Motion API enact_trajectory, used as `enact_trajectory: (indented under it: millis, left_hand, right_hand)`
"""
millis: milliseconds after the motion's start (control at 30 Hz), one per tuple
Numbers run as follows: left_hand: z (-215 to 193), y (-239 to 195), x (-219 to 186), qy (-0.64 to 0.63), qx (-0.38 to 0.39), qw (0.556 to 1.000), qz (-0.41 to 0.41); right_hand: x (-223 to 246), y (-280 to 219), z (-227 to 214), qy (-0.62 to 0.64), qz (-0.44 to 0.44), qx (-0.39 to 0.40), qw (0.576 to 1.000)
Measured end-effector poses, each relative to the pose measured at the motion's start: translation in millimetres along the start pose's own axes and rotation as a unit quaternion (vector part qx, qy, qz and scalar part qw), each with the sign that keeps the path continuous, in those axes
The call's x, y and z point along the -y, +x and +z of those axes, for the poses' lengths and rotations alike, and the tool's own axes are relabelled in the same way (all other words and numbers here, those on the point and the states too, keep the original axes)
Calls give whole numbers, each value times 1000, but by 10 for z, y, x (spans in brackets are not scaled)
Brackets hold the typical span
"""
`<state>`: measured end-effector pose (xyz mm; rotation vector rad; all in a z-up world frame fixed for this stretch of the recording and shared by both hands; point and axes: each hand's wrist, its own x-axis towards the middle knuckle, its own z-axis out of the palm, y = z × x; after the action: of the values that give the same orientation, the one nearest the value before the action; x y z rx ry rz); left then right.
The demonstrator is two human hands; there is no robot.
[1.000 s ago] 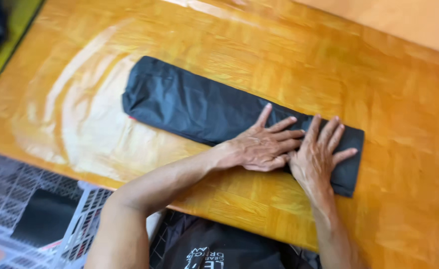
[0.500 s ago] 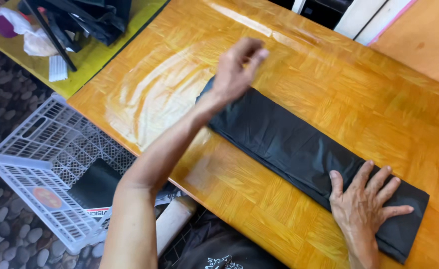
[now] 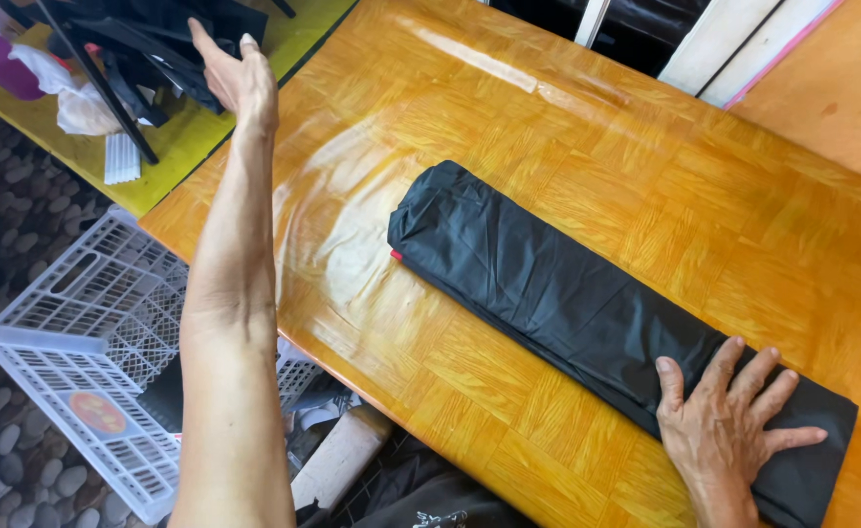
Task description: The person folds a long black fabric item on a wooden table, rolling and folding it into a compact rectangular shape. They then place the folded item into a black drawstring bag with a red zipper and pull the drawstring to close it.
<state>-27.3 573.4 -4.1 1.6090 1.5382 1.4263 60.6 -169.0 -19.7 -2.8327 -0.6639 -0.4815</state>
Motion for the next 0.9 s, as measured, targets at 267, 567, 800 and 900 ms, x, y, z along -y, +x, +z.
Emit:
enact_trajectory:
  millis: [267,567,800,900]
  left_hand:
    - [-233,-305,-82,-27,-17,986,162]
    - [-522,-1700,-708,-107,112,899,409]
    - [-422,-2439,-1356,-140,421,854,272]
    - [-199,-2794,-1583,-182,549,785,224]
  right_hand:
    - [1,-11,-14,-8,-24,-23,999]
    - [40,-4,-19,-36,-24,-42,998]
    - [90,69,-86,-72,28,32,996]
    - [189,100,-247,-54,51,90,993]
